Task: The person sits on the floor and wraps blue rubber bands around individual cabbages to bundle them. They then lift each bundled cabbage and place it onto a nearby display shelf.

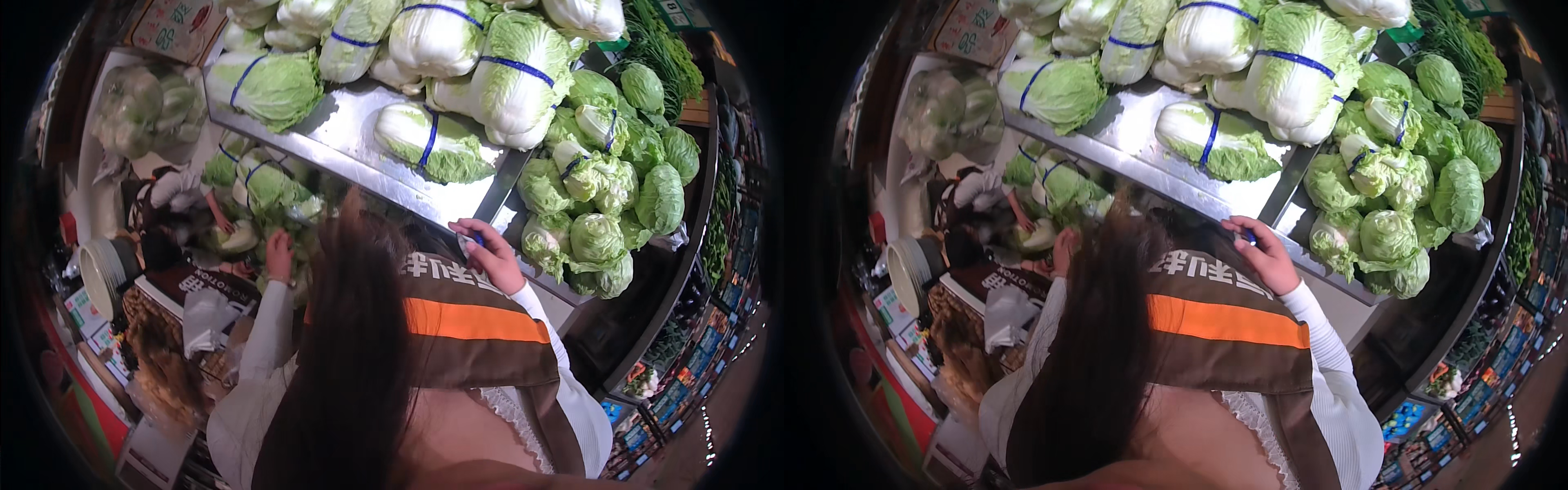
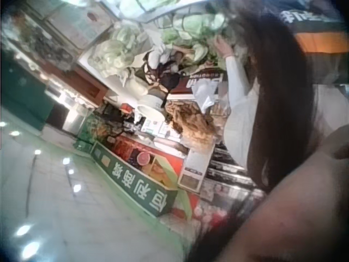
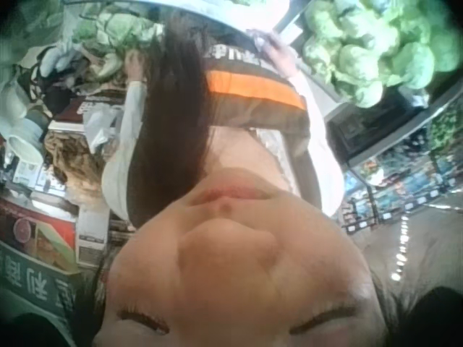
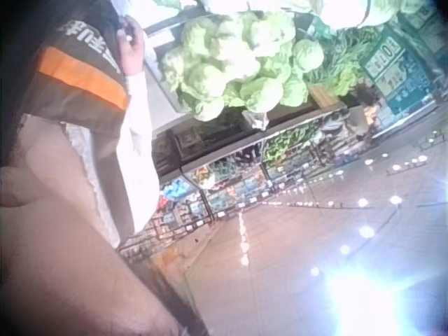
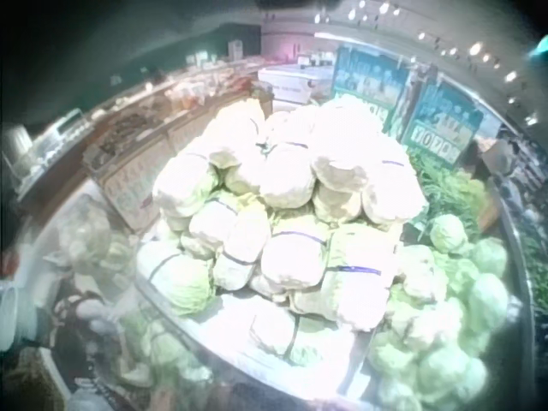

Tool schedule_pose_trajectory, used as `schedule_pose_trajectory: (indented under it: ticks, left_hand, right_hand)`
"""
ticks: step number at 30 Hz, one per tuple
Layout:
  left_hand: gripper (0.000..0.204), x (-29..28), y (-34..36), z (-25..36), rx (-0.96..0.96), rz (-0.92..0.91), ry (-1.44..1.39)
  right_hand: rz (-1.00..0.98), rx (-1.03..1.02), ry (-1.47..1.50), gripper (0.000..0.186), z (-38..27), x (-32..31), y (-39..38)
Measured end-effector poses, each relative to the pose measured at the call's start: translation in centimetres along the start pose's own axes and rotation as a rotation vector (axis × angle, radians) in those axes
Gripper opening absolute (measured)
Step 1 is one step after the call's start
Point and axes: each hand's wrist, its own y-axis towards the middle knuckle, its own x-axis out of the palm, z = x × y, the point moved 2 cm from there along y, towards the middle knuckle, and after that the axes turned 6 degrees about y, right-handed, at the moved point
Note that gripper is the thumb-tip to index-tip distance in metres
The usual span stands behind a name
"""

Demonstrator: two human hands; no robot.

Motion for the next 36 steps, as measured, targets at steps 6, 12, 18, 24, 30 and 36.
schedule_pose_trajectory:
  ticks: [6, 12, 18, 24, 30, 36]
  left_hand:
    - [0.024, -2.0, -3.3, -17.3, -0.127, -0.065, -0.208]
    - [0.024, 7.0, -3.3, -19.6, -0.189, -0.049, -0.274]
    - [0.032, 12.3, 2.5, -29.8, -0.414, -0.177, -0.166]
    - [0.037, 17.0, 16.0, -40.8, -0.337, -0.247, 0.046]
    - [0.05, 21.4, 27.3, -47.4, -0.142, -0.221, -0.031]
    - [0.06, 31.0, 35.5, -50.8, -0.022, -0.218, -0.095]
  right_hand:
    - [-0.258, 0.168, -0.389, 0.038, 10.7, -0.3, 5.3]
    - [-0.007, 0.59, -0.505, 0.044, 25.2, -2.1, 9.9]
    - [0.184, 0.659, -0.685, 0.038, 41.7, -5.7, 18.0]
    - [-0.036, 0.32, -1.28, 0.04, 58.0, -12.1, 33.7]
    - [0.375, 0.5, -0.957, 0.069, 64.0, -18.5, 49.7]
    - [0.59, 0.382, -0.877, 0.084, 65.3, -20.4, 55.3]
